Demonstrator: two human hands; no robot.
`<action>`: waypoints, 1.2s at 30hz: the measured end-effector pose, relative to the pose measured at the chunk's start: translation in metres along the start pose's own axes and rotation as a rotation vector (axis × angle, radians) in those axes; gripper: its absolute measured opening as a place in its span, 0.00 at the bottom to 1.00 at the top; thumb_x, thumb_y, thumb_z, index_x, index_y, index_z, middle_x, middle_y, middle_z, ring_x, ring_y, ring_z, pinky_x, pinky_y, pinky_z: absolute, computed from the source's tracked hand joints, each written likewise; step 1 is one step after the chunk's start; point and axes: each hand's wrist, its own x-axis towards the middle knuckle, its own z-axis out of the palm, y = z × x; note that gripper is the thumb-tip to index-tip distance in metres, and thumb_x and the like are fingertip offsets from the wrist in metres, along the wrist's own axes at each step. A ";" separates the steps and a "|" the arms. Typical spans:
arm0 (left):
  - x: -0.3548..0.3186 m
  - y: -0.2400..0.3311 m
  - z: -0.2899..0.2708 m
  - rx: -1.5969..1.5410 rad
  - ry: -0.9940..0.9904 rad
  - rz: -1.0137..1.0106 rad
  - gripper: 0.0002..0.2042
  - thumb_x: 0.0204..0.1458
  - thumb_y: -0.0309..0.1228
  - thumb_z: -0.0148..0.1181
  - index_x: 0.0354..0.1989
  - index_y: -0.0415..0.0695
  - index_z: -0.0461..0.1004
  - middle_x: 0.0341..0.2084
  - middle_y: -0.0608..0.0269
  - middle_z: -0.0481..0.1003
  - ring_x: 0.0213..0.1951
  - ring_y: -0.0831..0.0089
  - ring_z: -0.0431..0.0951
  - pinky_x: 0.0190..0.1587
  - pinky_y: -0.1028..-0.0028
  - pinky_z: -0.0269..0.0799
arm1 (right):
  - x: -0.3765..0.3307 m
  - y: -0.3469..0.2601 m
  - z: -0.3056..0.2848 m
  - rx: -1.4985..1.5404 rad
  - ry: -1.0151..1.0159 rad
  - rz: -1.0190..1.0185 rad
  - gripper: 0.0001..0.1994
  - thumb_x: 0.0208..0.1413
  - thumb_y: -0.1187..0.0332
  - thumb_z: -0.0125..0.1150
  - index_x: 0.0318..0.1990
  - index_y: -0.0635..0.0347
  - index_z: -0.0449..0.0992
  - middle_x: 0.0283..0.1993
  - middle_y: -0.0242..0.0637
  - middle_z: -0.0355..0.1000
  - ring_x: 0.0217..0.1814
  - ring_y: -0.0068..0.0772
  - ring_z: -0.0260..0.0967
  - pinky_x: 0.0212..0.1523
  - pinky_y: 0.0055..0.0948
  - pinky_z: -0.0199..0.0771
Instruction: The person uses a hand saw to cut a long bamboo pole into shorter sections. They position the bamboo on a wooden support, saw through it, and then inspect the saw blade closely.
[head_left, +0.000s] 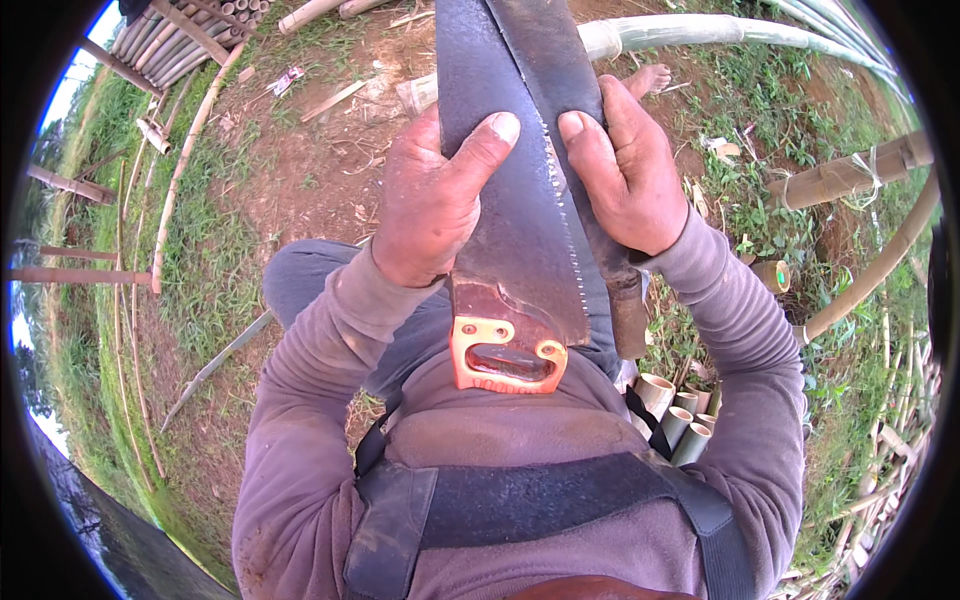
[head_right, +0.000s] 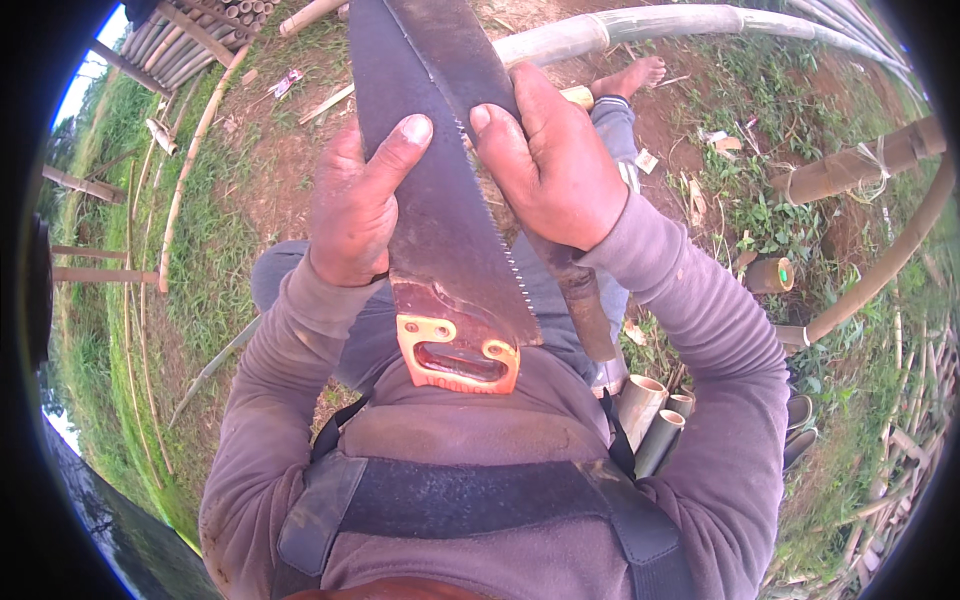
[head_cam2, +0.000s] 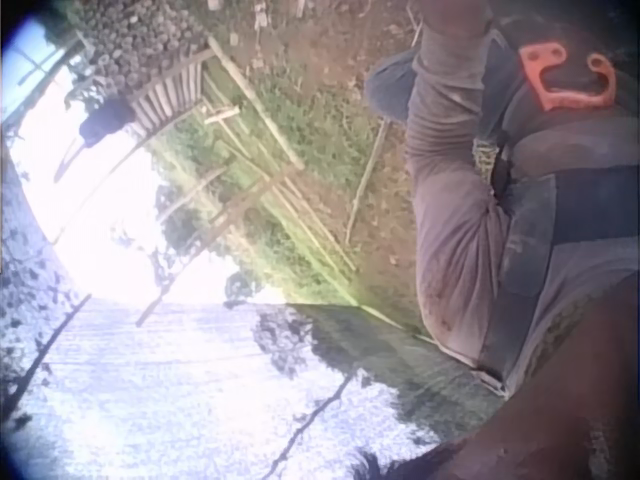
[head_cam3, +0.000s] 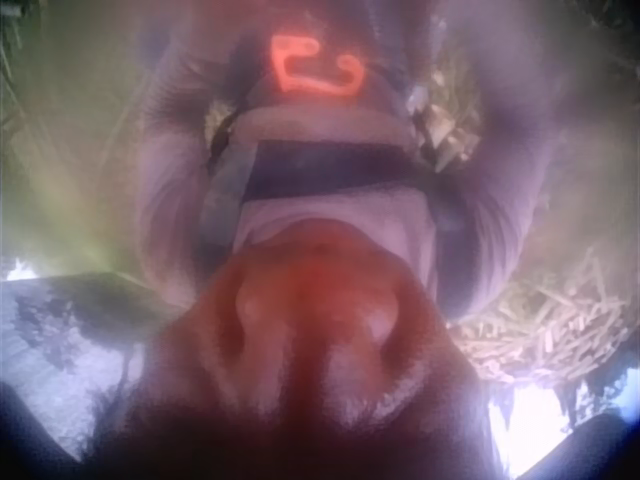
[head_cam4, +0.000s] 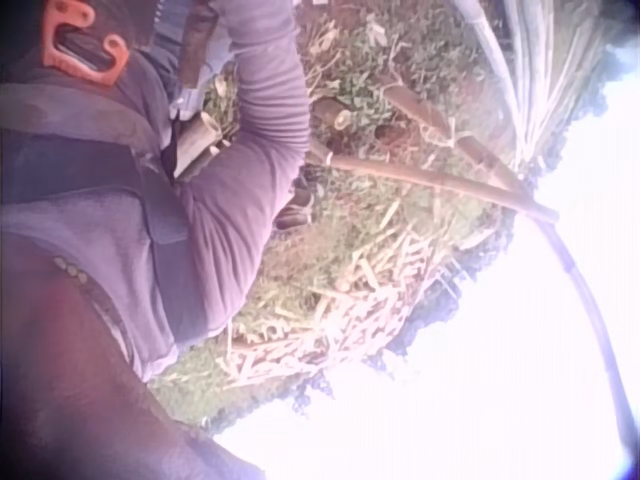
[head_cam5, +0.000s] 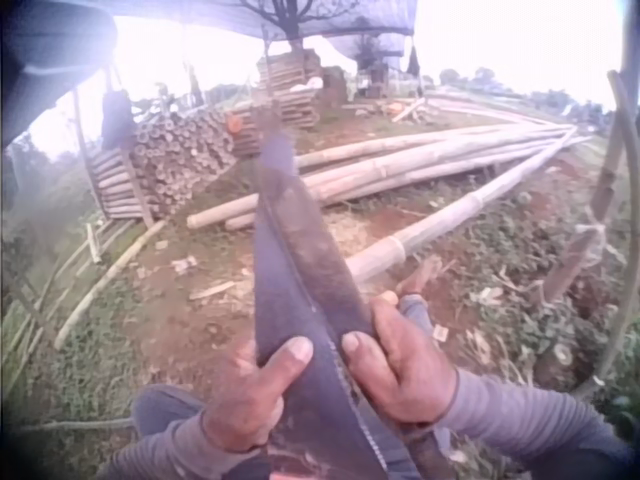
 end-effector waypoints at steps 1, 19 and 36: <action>-0.001 0.000 0.001 0.005 0.006 0.001 0.13 0.68 0.28 0.58 0.57 0.37 0.74 0.46 0.61 0.81 0.44 0.76 0.82 0.47 0.74 0.81 | 0.001 0.002 0.001 -0.010 0.028 -0.059 0.07 0.69 0.70 0.54 0.45 0.67 0.70 0.30 0.38 0.67 0.33 0.32 0.66 0.41 0.31 0.68; -0.001 0.002 -0.016 -0.160 -0.022 -0.123 0.14 0.69 0.31 0.55 0.59 0.39 0.72 0.46 0.61 0.80 0.44 0.75 0.83 0.47 0.73 0.83 | 0.016 0.015 0.002 -0.084 0.075 -0.199 0.10 0.68 0.67 0.60 0.39 0.66 0.68 0.22 0.44 0.71 0.23 0.42 0.74 0.30 0.38 0.70; -0.003 0.001 -0.018 -0.139 -0.054 -0.143 0.14 0.69 0.32 0.55 0.58 0.39 0.72 0.45 0.61 0.80 0.43 0.75 0.83 0.46 0.73 0.83 | 0.016 0.012 -0.001 -0.241 0.023 -0.269 0.11 0.66 0.67 0.61 0.43 0.65 0.68 0.22 0.48 0.71 0.26 0.57 0.76 0.30 0.44 0.70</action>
